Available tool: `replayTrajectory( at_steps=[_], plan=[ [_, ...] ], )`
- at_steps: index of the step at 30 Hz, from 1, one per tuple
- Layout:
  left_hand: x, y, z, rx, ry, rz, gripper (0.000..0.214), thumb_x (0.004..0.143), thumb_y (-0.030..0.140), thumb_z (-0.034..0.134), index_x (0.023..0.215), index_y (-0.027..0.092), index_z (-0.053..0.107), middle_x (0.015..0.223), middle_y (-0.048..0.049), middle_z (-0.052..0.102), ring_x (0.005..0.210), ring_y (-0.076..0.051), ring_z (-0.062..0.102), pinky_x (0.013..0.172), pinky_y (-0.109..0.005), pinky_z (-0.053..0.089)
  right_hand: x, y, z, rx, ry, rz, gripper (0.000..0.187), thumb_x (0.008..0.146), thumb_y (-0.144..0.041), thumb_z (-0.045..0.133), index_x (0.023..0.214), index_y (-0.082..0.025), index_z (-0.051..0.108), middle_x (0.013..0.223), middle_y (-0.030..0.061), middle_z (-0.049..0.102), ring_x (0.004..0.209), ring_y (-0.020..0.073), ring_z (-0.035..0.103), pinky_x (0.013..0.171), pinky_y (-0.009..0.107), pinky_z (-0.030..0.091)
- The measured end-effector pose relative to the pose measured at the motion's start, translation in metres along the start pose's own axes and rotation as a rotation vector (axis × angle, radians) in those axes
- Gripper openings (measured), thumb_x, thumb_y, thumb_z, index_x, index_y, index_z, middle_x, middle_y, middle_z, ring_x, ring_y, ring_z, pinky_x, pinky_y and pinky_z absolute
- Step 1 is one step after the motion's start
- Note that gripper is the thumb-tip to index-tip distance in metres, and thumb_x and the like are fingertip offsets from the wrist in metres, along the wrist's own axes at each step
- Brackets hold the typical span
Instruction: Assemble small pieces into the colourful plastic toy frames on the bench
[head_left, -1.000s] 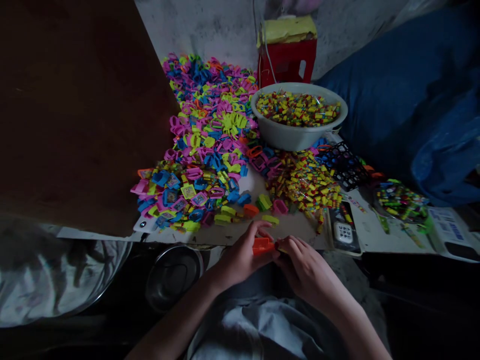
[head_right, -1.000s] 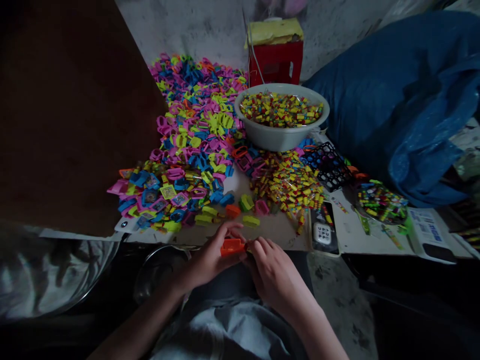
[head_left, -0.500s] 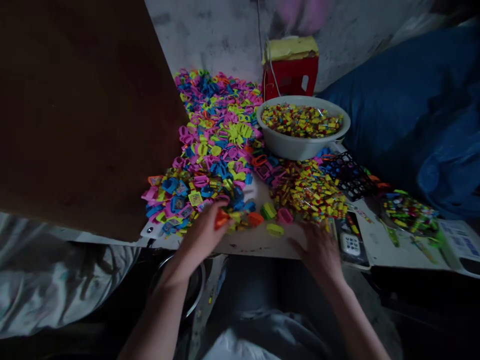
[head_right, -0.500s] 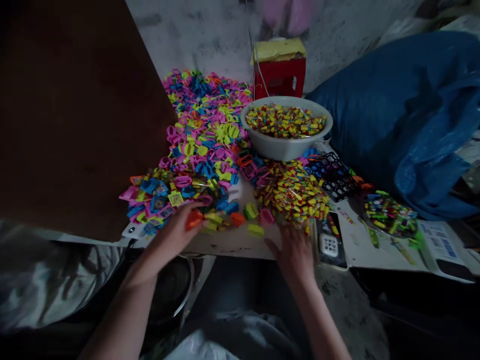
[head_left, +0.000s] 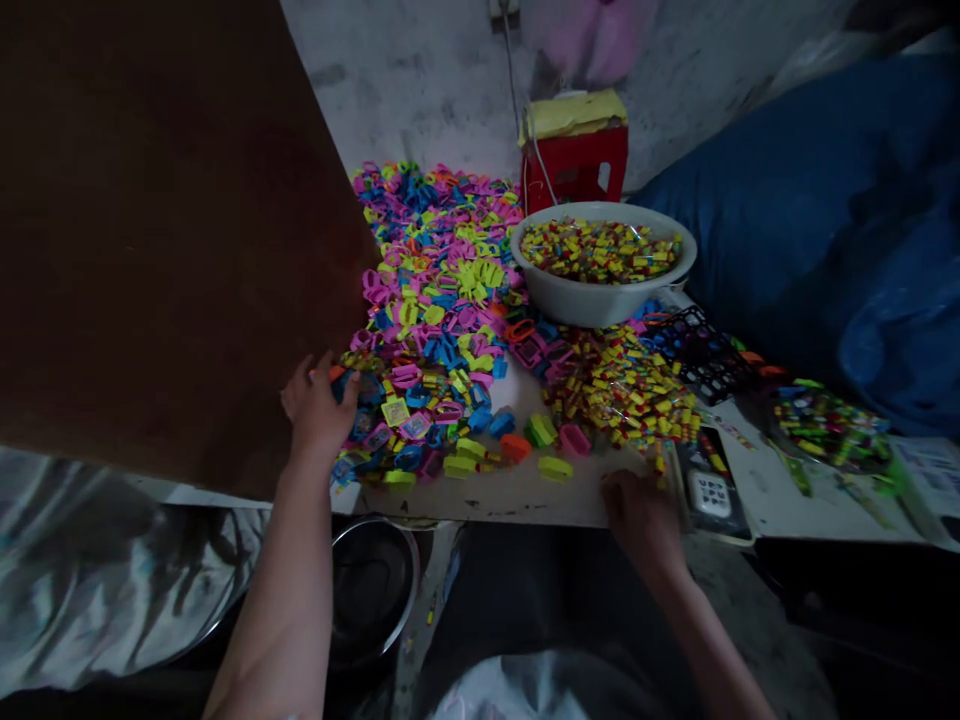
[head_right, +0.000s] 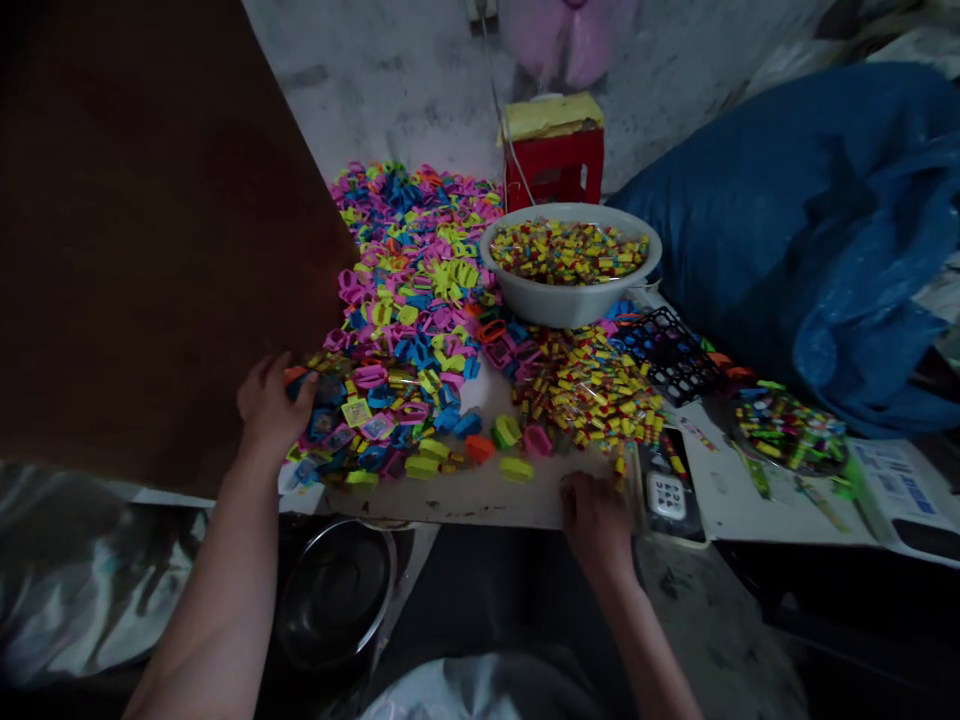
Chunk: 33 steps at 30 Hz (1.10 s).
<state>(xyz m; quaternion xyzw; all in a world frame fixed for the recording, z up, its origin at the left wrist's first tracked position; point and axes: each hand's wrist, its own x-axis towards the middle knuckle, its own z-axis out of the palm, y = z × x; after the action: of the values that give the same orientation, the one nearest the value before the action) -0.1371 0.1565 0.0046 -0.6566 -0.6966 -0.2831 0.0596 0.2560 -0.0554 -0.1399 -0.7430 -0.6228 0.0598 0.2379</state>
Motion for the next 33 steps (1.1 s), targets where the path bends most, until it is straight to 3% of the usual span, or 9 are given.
replayTrajectory(
  at_steps=[3, 6, 8, 11, 15, 20, 22, 25, 33],
  plan=[
    [-0.030, 0.035, 0.006, -0.180, 0.004, 0.131, 0.050, 0.093, 0.040, 0.047, 0.136, 0.016, 0.052, 0.139, -0.0165, 0.053, 0.133, -0.030, 0.045, 0.114, -0.048, 0.030, -0.005, -0.002, 0.003, 0.278, -0.016, 0.042, 0.019, 0.094, -0.030, 0.044, 0.102, -0.018, 0.056, 0.089, 0.0095, 0.068, 0.080, 0.0231, 0.064, 0.073, 0.035, 0.049],
    [-0.075, 0.084, 0.025, -0.435, -0.386, 0.310, 0.044, 0.096, 0.037, 0.044, 0.135, 0.019, 0.053, 0.128, -0.0109, 0.062, 0.120, -0.023, 0.056, 0.106, -0.040, 0.041, -0.006, -0.013, 0.001, 0.486, -0.055, 0.049, 0.022, 0.095, -0.031, 0.045, 0.109, -0.019, 0.054, 0.096, 0.0096, 0.068, 0.086, 0.0212, 0.066, 0.077, 0.032, 0.051],
    [-0.101, 0.113, 0.042, -0.430, -0.605, 0.453, 0.037, 0.095, 0.031, 0.045, 0.128, 0.022, 0.059, 0.129, -0.0092, 0.061, 0.121, -0.023, 0.053, 0.106, -0.040, 0.040, -0.006, -0.022, -0.001, 0.533, -0.069, 0.049, 0.019, 0.095, -0.031, 0.045, 0.105, -0.019, 0.055, 0.095, 0.0088, 0.068, 0.086, 0.0206, 0.066, 0.078, 0.032, 0.051],
    [-0.121, 0.137, 0.065, -0.300, -0.728, 0.432, 0.026, 0.090, 0.023, 0.050, 0.109, 0.020, 0.069, 0.124, -0.0101, 0.061, 0.120, -0.029, 0.050, 0.106, -0.049, 0.036, -0.008, -0.035, -0.005, 0.542, -0.098, 0.036, 0.017, 0.094, -0.028, 0.045, 0.103, -0.020, 0.056, 0.092, 0.0075, 0.068, 0.081, 0.0191, 0.064, 0.073, 0.029, 0.051],
    [-0.118, 0.139, 0.076, -0.304, -0.741, 0.359, 0.014, 0.087, 0.019, 0.054, 0.086, 0.015, 0.068, 0.117, -0.0146, 0.060, 0.119, -0.034, 0.049, 0.104, -0.054, 0.036, -0.014, -0.044, -0.008, 0.579, -0.156, 0.028, 0.017, 0.093, -0.027, 0.047, 0.103, -0.020, 0.058, 0.091, 0.0063, 0.068, 0.076, 0.0172, 0.063, 0.067, 0.026, 0.050],
    [-0.132, 0.139, 0.061, -0.566, -0.803, 0.304, 0.013, 0.089, 0.029, 0.059, 0.097, 0.019, 0.059, 0.114, -0.0094, 0.065, 0.108, -0.022, 0.062, 0.096, -0.035, 0.049, -0.013, -0.057, -0.022, 0.624, -0.035, 0.002, 0.015, 0.092, -0.026, 0.051, 0.102, -0.022, 0.061, 0.089, 0.0048, 0.069, 0.077, 0.0161, 0.064, 0.071, 0.026, 0.052],
    [-0.146, 0.144, 0.048, -0.839, -0.832, 0.177, 0.029, 0.086, 0.028, 0.064, 0.111, 0.020, 0.054, 0.109, -0.0072, 0.067, 0.100, -0.019, 0.066, 0.090, -0.032, 0.053, -0.011, -0.062, -0.032, 0.643, 0.045, 0.005, 0.016, 0.092, -0.025, 0.052, 0.105, -0.023, 0.060, 0.093, 0.0047, 0.070, 0.080, 0.0159, 0.066, 0.071, 0.025, 0.053],
    [-0.166, 0.153, 0.026, -1.142, -0.878, 0.033, 0.057, 0.079, 0.024, 0.072, 0.131, 0.023, 0.046, 0.120, -0.0085, 0.066, 0.110, -0.019, 0.066, 0.096, -0.031, 0.051, -0.009, -0.070, -0.044, 0.661, 0.143, -0.002, 0.021, 0.091, -0.023, 0.054, 0.112, -0.024, 0.056, 0.101, 0.0048, 0.072, 0.088, 0.0158, 0.069, 0.075, 0.025, 0.055],
    [-0.177, 0.163, 0.000, -1.012, -0.806, 0.118, 0.047, 0.079, 0.023, 0.073, 0.124, 0.023, 0.060, 0.122, -0.0067, 0.068, 0.108, -0.018, 0.067, 0.098, -0.029, 0.052, -0.015, -0.079, -0.060, 0.628, 0.259, -0.073, 0.017, 0.090, -0.016, 0.057, 0.103, -0.026, 0.060, 0.098, 0.0028, 0.072, 0.090, 0.0147, 0.068, 0.078, 0.025, 0.056]
  ],
)
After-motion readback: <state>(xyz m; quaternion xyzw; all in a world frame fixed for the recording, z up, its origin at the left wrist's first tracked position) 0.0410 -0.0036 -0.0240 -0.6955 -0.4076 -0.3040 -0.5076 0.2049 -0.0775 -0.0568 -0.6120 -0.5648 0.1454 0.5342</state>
